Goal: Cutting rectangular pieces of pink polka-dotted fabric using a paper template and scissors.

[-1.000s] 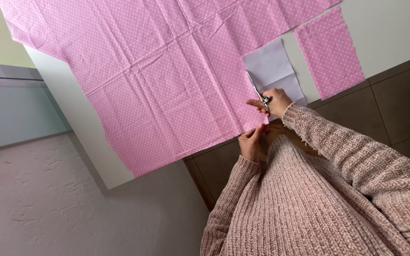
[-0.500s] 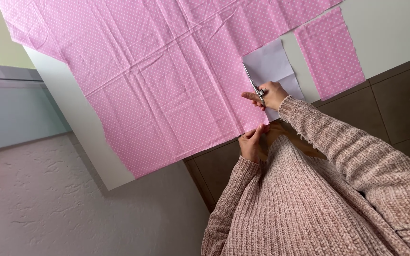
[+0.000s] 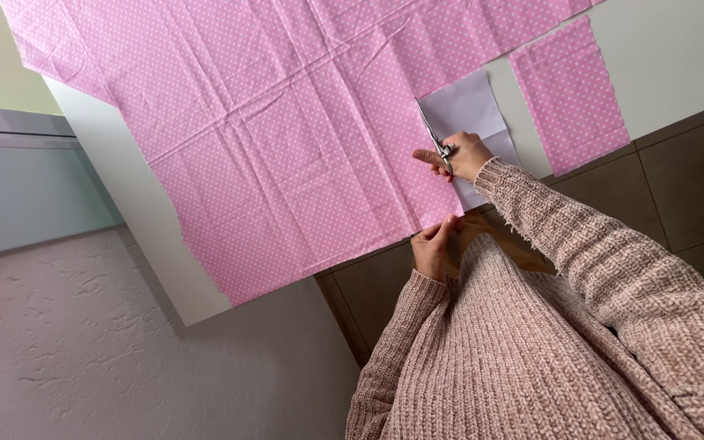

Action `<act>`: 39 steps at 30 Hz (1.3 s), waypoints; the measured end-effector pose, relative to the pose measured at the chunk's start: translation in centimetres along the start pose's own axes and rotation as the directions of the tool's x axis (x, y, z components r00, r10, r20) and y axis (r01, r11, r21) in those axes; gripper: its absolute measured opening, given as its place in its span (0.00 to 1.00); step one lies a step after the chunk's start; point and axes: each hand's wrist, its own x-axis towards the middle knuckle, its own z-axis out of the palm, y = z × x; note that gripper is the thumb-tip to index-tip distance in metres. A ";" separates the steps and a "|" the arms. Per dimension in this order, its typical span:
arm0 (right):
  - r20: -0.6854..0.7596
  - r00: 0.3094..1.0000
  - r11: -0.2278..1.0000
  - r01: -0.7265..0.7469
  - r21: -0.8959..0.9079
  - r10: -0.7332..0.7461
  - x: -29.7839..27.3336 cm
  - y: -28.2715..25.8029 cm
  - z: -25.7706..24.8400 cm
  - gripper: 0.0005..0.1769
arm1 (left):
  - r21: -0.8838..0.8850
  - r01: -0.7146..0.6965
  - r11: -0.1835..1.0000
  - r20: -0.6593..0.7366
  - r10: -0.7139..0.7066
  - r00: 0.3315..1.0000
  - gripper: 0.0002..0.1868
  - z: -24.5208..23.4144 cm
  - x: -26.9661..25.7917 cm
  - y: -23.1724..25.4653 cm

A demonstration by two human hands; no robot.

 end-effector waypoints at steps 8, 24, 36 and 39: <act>-0.019 1.000 1.000 -0.010 -0.027 0.010 0.2 -0.2 -0.2 0.33 | -0.005 -0.002 1.000 -0.012 0.002 1.000 0.12 0.0 0.0 -0.1; 0.018 0.999 0.996 0.037 -0.081 -0.035 -0.5 -0.5 -1.2 0.34 | -0.037 -0.094 0.995 0.055 0.096 0.994 0.12 -0.7 0.5 -1.7; 0.308 0.951 0.833 0.190 -0.520 -0.024 -1.6 -4.4 -16.1 0.27 | 0.753 -0.576 0.317 0.401 0.474 0.784 0.25 10.9 0.4 10.5; 0.487 0.873 0.695 0.327 -0.640 0.038 3.4 -7.1 -17.2 0.28 | 0.852 -0.523 -0.013 0.419 0.616 0.667 0.37 14.3 3.1 9.7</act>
